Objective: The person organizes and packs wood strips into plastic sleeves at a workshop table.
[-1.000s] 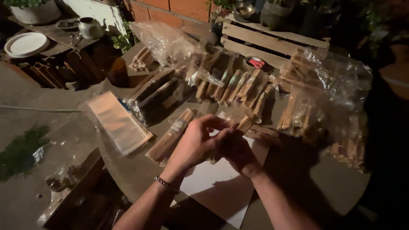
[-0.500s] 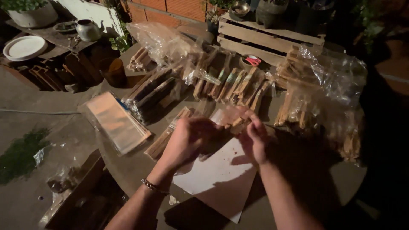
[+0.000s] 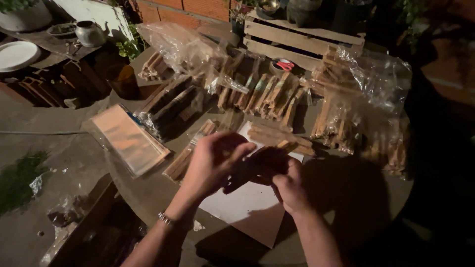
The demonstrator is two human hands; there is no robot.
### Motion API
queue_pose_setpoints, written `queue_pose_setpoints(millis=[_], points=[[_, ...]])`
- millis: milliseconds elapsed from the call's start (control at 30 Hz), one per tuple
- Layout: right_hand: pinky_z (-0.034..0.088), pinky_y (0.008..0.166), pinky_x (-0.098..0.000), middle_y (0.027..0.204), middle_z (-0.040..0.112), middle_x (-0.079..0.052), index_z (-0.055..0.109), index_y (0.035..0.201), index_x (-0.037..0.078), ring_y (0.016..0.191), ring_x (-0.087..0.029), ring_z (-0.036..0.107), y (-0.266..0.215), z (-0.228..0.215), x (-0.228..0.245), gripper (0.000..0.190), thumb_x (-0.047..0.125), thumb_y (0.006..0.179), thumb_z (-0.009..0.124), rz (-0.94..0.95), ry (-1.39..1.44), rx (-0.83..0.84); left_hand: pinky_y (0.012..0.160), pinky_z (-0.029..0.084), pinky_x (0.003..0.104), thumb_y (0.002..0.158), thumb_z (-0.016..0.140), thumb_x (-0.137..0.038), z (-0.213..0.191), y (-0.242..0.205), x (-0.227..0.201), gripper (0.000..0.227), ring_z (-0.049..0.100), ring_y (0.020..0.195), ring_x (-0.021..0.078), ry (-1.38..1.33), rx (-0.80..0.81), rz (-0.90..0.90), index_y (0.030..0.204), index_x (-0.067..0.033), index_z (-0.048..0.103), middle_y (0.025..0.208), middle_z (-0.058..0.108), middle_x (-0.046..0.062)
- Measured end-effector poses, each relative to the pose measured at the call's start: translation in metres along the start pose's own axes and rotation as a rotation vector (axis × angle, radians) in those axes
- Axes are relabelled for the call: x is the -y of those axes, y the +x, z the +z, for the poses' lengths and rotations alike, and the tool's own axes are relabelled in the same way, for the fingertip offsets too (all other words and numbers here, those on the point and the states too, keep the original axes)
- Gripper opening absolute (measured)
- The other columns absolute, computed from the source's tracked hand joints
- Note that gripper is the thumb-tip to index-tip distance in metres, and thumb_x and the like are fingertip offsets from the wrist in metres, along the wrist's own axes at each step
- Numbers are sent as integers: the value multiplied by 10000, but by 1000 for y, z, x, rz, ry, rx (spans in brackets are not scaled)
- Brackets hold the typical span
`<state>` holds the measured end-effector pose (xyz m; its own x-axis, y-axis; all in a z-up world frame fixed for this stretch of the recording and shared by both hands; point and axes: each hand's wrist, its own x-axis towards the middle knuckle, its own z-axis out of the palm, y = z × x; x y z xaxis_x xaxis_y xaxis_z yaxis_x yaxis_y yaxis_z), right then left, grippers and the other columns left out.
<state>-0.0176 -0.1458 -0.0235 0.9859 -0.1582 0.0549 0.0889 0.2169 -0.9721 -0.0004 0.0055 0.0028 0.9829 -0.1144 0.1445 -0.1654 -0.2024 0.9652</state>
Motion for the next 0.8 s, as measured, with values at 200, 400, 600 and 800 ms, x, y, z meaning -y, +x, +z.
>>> queue_pose_setpoints(millis=[200, 400, 600, 800], points=[[588, 911, -467, 1110, 743, -132, 674, 1089, 95, 1065, -326, 698, 25, -58, -58, 361, 147, 762, 818, 123, 473, 100, 996, 622, 432, 802, 719, -379, -17, -35, 36, 696, 719, 1191, 281, -245, -215, 6, 1399, -76, 527, 1355, 682, 159], [498, 1098, -409, 1197, 696, -173, 653, 1206, -18, 1167, -299, 654, 4, -35, -75, 243, 22, 966, 644, 185, 1144, 292, 809, 627, 327, 797, 809, -285, 2, -58, 13, 420, 760, 952, 173, -263, -65, 8, 1142, -62, 721, 1127, 791, 64], [470, 1029, -439, 1046, 681, -97, 665, 1068, 82, 1036, -237, 637, -8, -18, -59, 224, 301, 1024, 644, -68, 737, 429, 760, 570, 292, 928, 720, -188, 1, -53, 10, 134, 651, 818, 142, -274, -83, 200, 874, -74, 673, 883, 666, 21], [545, 990, -385, 1191, 670, -181, 596, 1233, 35, 1132, -292, 651, 2, -26, -85, 311, 224, 987, 619, 113, 735, 197, 683, 528, 279, 945, 710, -216, 3, -47, 12, 148, 589, 753, 104, -213, -29, 172, 866, -104, 655, 801, 629, -19]])
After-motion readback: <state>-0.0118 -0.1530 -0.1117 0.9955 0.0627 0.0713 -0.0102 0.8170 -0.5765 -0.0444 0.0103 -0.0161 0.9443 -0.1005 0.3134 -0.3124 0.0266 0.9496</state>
